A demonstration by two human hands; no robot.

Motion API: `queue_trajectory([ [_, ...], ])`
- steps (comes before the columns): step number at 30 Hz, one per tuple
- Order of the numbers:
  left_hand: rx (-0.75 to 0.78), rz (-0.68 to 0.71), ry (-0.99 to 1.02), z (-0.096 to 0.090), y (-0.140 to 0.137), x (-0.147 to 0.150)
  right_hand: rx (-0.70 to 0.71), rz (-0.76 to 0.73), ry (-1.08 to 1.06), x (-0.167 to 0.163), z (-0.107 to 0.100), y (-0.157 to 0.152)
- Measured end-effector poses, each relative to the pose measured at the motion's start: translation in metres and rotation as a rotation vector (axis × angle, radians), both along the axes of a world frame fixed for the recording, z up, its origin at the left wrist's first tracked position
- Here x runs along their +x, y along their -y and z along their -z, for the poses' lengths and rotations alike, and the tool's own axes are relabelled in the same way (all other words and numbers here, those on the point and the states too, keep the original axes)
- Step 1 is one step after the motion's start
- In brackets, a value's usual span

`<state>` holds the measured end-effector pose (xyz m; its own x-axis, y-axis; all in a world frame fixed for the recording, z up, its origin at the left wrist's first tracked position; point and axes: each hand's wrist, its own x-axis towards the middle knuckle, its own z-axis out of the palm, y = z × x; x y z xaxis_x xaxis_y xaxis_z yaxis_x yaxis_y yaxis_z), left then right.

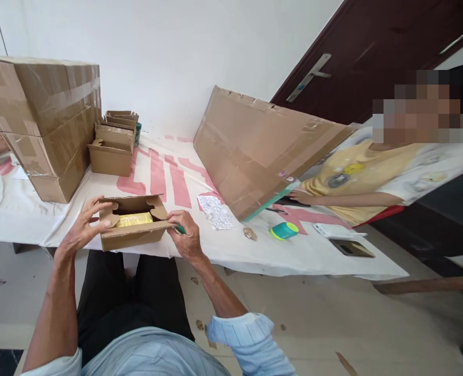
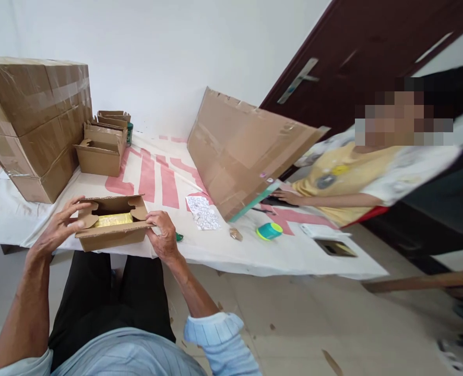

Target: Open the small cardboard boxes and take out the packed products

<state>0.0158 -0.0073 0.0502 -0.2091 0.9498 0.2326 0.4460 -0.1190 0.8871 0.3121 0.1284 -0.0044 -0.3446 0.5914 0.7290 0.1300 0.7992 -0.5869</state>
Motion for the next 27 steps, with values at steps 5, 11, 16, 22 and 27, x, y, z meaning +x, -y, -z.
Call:
queue_trajectory([
  [5, -0.052, 0.067, -0.149, 0.002, 0.0, -0.001, 0.216, 0.108, 0.146, 0.007, 0.013, 0.011],
  [11, -0.044, 0.05, -0.181, 0.01, -0.006, -0.007, 0.07, 0.026, 0.258, 0.013, 0.005, 0.017],
  [16, -0.056, 0.043, -0.171, 0.009, -0.004, -0.007, -0.088, -0.031, 0.224, 0.011, -0.023, 0.006],
  [22, -0.046, 0.04, -0.138, 0.013, -0.002, -0.006, -0.213, 0.049, 0.364, -0.008, -0.039, -0.01],
  [27, -0.03, 0.05, -0.12, 0.015, -0.001, -0.007, -0.216, 0.072, 0.282, -0.009, -0.036, -0.014],
])
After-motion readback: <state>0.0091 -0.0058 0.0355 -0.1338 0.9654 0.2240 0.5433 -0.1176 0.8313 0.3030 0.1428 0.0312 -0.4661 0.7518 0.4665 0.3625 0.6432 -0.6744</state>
